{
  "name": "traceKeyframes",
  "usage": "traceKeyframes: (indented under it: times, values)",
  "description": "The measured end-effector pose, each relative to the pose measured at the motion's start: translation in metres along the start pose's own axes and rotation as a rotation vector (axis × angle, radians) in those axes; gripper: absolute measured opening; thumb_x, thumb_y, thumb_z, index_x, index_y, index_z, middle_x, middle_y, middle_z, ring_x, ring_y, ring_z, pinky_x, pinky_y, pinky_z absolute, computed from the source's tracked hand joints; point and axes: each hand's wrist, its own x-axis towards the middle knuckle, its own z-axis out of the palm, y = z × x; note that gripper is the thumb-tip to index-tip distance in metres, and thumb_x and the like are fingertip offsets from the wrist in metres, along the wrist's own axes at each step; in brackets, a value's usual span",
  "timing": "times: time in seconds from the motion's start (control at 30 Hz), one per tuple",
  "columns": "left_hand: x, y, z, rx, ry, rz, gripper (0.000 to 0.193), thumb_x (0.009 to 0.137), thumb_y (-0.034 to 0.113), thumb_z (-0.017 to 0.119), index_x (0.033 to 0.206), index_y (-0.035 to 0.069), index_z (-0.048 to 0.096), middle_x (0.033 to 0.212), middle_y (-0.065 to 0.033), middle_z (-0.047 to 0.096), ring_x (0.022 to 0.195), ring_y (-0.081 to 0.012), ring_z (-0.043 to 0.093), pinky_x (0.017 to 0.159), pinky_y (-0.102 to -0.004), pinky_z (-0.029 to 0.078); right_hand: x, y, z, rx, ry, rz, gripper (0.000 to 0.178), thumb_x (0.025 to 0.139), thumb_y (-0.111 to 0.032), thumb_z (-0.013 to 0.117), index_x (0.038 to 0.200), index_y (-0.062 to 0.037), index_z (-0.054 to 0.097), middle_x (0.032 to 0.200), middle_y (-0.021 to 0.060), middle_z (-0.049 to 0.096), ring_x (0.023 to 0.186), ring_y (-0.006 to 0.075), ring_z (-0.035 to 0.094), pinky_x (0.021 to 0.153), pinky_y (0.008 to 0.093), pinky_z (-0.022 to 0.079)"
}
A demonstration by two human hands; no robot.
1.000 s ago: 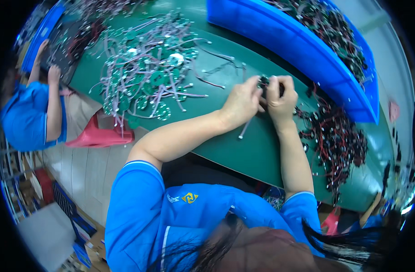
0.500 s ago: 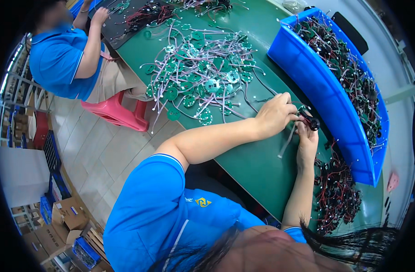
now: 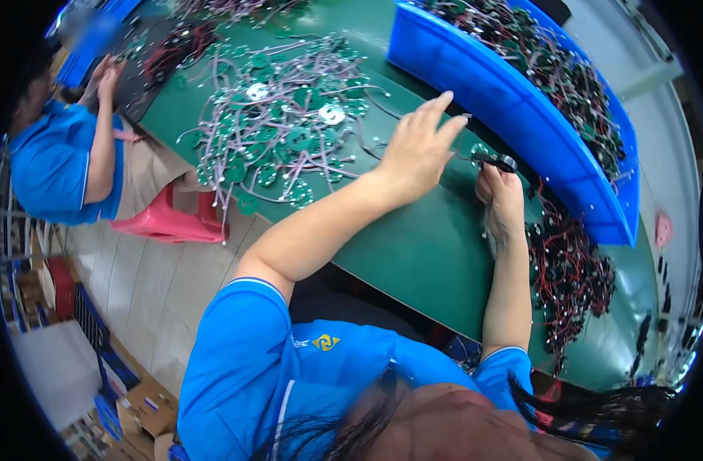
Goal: Manually assembling small electronic components by connecting wires to circuit boards and housing units.
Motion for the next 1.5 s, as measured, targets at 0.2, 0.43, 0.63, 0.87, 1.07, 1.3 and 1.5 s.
traceKeyframes:
  times: [0.2, 0.43, 0.63, 0.87, 1.07, 1.3, 1.5]
  values:
    - [0.002, 0.01, -0.024, -1.058, -0.629, -0.64, 0.029, 0.084, 0.016, 0.06, 0.107, -0.001, 0.054, 0.096, -0.0123, 0.054, 0.067, -0.0164, 0.059, 0.058, -0.0249, 0.045, 0.001, -0.009, 0.005, -0.14, -0.062, -0.06, 0.008, 0.087, -0.01, 0.055, 0.091, -0.0044, 0.058, 0.066, -0.0019, 0.051, 0.059, 0.003, 0.043, 0.054, 0.0136, 0.031]
    - [0.013, -0.014, -0.028, -0.828, -0.982, -0.581, 0.018, 0.09, 0.02, 0.053, 0.093, 0.003, 0.057, 0.061, -0.0006, 0.047, 0.047, -0.0063, 0.042, 0.045, -0.0177, 0.031, 0.008, -0.005, -0.006, -0.501, -0.208, -0.133, 0.01, 0.087, -0.011, 0.055, 0.087, -0.0033, 0.061, 0.069, -0.002, 0.054, 0.064, 0.0037, 0.045, 0.058, 0.0154, 0.033]
    - [0.017, -0.023, -0.024, -0.911, -0.695, -0.659, 0.019, 0.091, 0.022, 0.05, 0.081, 0.007, 0.054, 0.051, 0.0034, 0.042, 0.046, -0.0048, 0.035, 0.041, -0.0181, 0.025, 0.014, -0.012, -0.002, -0.538, -0.174, -0.147, 0.012, 0.087, -0.011, 0.055, 0.083, -0.0024, 0.062, 0.068, -0.0013, 0.055, 0.061, 0.0054, 0.045, 0.056, 0.0182, 0.034]
    - [0.019, -0.03, -0.023, -1.094, -0.459, -0.905, 0.017, 0.093, 0.021, 0.049, 0.085, 0.006, 0.052, 0.052, 0.0022, 0.045, 0.044, -0.0038, 0.035, 0.039, -0.0168, 0.022, 0.029, -0.004, -0.026, -1.049, -0.162, -0.685, 0.012, 0.088, -0.012, 0.056, 0.087, -0.0015, 0.063, 0.068, -0.0003, 0.056, 0.06, 0.0068, 0.046, 0.056, 0.0171, 0.034]
    - [0.018, -0.021, -0.021, -1.09, -0.382, -0.925, 0.016, 0.093, 0.021, 0.049, 0.095, 0.005, 0.048, 0.052, 0.0015, 0.045, 0.042, -0.0033, 0.035, 0.039, -0.0151, 0.02, 0.016, -0.027, -0.015, -0.786, -0.109, -0.133, 0.012, 0.087, -0.013, 0.057, 0.087, -0.0025, 0.063, 0.069, 0.0018, 0.058, 0.057, 0.008, 0.049, 0.051, 0.0181, 0.037]
    - [0.014, -0.014, -0.011, -1.153, -0.468, -0.931, 0.019, 0.093, 0.02, 0.049, 0.102, 0.004, 0.045, 0.052, 0.0003, 0.046, 0.04, -0.0031, 0.034, 0.037, -0.0149, 0.017, 0.016, -0.025, 0.0, 0.045, -0.101, -0.083, 0.013, 0.087, -0.013, 0.06, 0.091, -0.0002, 0.061, 0.076, 0.0073, 0.061, 0.063, 0.0104, 0.056, 0.056, 0.0179, 0.042]
    - [0.016, -0.007, -0.009, -1.253, -0.484, -0.982, 0.019, 0.092, 0.019, 0.049, 0.101, 0.003, 0.045, 0.052, -0.0009, 0.048, 0.039, -0.0029, 0.033, 0.036, -0.015, 0.015, 0.019, -0.013, 0.007, 0.212, 0.016, -0.213, 0.017, 0.087, -0.013, 0.06, 0.095, 0.0014, 0.06, 0.078, 0.0089, 0.062, 0.065, 0.0122, 0.058, 0.058, 0.0192, 0.044]
